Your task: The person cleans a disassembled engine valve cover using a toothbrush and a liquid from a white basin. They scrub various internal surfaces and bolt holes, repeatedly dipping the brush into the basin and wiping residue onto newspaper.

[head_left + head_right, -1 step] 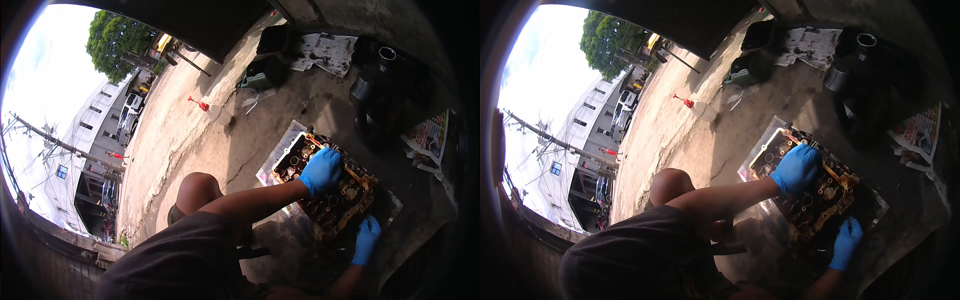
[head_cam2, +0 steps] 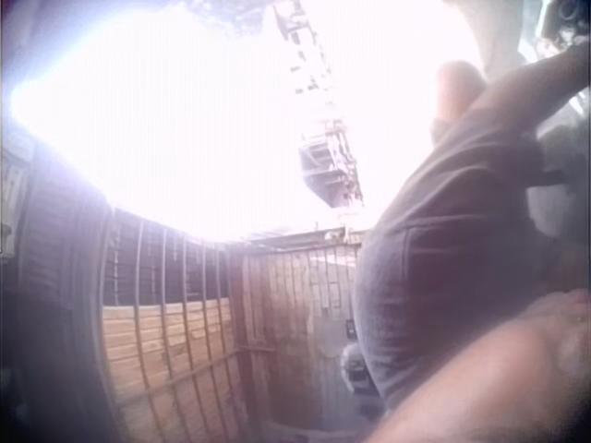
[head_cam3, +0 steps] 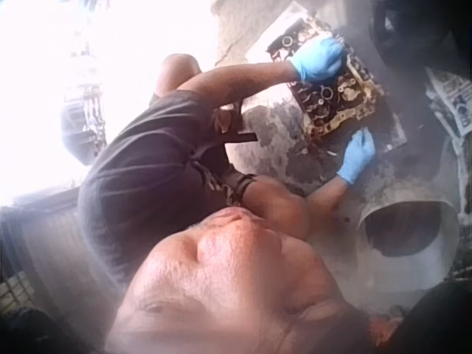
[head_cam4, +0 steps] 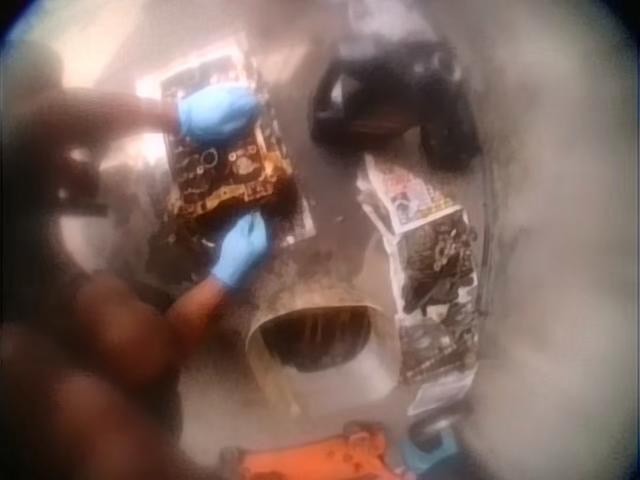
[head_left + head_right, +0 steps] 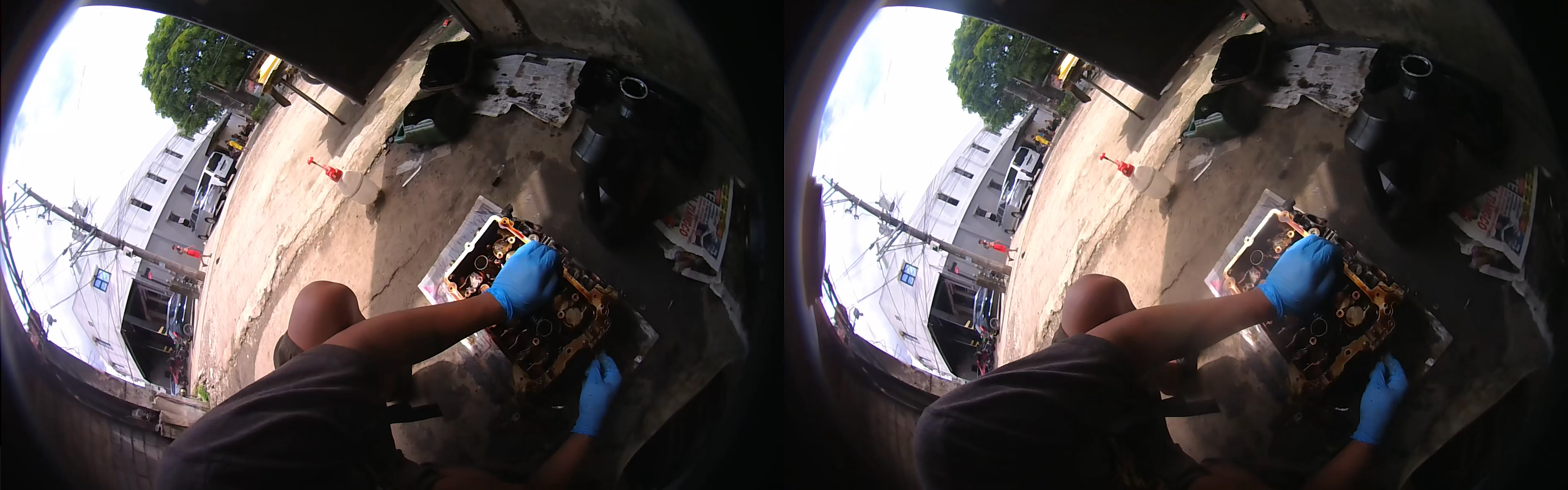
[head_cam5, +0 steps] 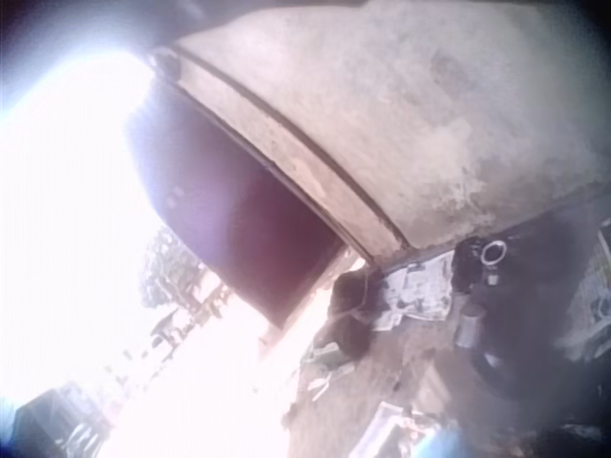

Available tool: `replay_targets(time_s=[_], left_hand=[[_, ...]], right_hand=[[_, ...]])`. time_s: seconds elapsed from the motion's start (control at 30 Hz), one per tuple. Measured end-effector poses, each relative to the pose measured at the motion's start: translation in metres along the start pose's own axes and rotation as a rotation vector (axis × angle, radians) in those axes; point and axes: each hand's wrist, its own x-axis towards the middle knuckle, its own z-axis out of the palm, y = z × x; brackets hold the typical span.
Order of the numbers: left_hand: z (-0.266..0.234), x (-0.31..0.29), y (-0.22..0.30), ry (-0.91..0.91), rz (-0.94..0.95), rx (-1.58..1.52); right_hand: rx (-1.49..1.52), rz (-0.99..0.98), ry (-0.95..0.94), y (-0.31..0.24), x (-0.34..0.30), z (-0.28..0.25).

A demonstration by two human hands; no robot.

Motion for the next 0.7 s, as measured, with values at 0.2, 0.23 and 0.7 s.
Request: replay_targets(time_s=[0.2, 0.23, 0.7], left_hand=[[-0.004, 0.004, 0.0, 0.017, -0.036, -0.013], [-0.004, 0.004, 0.001, 0.031, -0.031, 0.018], [0.001, 0.003, -0.002, 0.096, -0.002, 0.032]], right_hand=[[0.133, 0.267, 0.171, 0.014, 0.004, 0.011], [0.178, 0.183, 0.144, 0.016, 0.005, 0.012], [0.001, 0.089, -0.114, 0.004, 0.01, 0.003]])
